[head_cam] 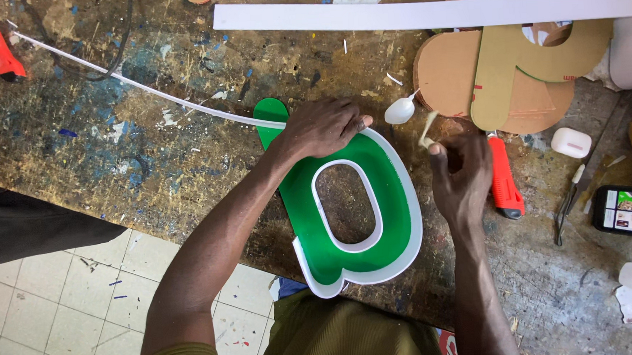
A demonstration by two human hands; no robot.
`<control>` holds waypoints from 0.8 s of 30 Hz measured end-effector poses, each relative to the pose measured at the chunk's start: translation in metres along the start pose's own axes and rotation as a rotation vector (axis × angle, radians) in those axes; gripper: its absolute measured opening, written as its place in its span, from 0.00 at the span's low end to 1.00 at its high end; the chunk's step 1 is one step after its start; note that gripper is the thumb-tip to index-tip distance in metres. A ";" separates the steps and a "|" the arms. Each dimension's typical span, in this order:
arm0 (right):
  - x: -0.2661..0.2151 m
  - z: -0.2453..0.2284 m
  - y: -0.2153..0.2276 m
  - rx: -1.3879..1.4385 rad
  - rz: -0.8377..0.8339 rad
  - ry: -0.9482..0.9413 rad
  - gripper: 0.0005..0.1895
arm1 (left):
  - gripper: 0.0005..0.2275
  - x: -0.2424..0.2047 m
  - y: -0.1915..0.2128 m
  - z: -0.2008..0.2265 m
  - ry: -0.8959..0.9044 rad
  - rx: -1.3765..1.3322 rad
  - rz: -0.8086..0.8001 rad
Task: The person applies glue to the edges of a green letter-shaped object and presses a white strip along its perimeter. They then use a utility knife to trim excess material and a stapler to secure the strip in place.
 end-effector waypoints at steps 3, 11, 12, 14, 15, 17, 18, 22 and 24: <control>0.007 -0.013 0.012 -0.125 0.191 0.185 0.16 | 0.25 0.000 0.008 0.003 0.042 -0.050 -0.048; 0.005 -0.028 -0.048 0.192 -0.090 0.125 0.08 | 0.22 0.005 0.013 0.002 0.061 -0.079 -0.066; 0.009 -0.039 -0.049 0.168 -0.158 0.105 0.10 | 0.22 0.003 0.012 0.003 0.044 -0.065 -0.076; 0.013 -0.049 -0.048 0.158 -0.235 0.076 0.13 | 0.22 0.001 0.012 0.005 0.056 -0.081 -0.067; 0.017 -0.053 -0.048 0.144 -0.309 0.047 0.16 | 0.23 0.002 0.013 0.005 0.063 -0.098 -0.058; 0.019 -0.063 -0.042 0.134 -0.333 0.021 0.15 | 0.24 0.002 0.014 0.003 0.068 -0.108 -0.062; 0.018 -0.068 -0.039 0.123 -0.359 -0.013 0.16 | 0.24 0.001 0.013 0.003 0.074 -0.121 -0.074; 0.009 -0.067 -0.043 0.277 -0.348 -0.011 0.20 | 0.21 0.005 0.012 0.009 0.072 -0.098 -0.100; -0.001 -0.063 -0.042 0.269 -0.311 -0.022 0.22 | 0.21 0.011 -0.002 0.004 0.094 -0.175 -0.118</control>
Point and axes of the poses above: each hand's wrist, its own x-axis towards the middle knuckle, its own y-axis out of the back of the hand, z = x × y, the point moved 2 cm from there along x, towards the middle knuckle, and after that the axes turned 11 degrees about z, right-handed, at the moved point
